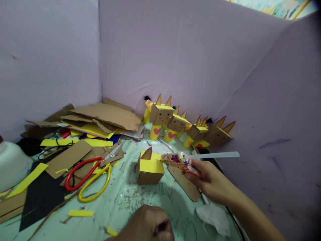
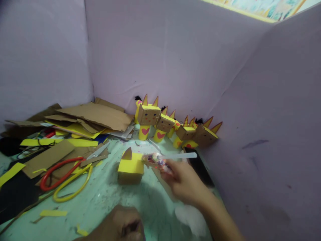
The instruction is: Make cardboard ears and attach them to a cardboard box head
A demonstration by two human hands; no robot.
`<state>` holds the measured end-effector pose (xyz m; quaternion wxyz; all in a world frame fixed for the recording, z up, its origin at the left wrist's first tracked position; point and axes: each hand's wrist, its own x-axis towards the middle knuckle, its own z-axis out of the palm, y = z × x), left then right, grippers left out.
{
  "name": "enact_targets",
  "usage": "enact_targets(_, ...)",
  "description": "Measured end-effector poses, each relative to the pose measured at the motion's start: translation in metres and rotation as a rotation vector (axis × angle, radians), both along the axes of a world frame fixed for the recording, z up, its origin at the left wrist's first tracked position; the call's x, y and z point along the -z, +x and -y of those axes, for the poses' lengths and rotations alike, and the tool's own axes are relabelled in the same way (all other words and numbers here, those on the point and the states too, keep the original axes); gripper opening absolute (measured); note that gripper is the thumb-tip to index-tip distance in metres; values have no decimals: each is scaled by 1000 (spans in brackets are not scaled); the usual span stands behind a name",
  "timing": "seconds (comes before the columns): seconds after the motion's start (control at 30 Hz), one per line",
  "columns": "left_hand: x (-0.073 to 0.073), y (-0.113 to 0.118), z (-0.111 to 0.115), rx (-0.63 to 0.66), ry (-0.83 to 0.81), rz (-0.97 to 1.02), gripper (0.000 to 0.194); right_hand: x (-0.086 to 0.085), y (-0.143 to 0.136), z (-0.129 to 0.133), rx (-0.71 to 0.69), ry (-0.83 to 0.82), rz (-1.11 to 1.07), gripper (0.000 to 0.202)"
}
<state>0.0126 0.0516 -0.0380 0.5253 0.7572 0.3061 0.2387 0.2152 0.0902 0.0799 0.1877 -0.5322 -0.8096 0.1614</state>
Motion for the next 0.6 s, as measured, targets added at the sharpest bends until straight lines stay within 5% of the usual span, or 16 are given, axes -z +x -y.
enact_targets(0.33, -3, 0, -1, -8, -21, -45, 9, 2, 8, 3, 61, -45, -29, 13)
enact_targets(0.47, -6, 0, -1, -17, -18, -34, 7, 14, 11, 3, 154, -165, -439, 28)
enact_targets(0.6, -8, 1, -1, 9, -22, -19, 10, 44, -6, -2, 467, -293, -820, 46)
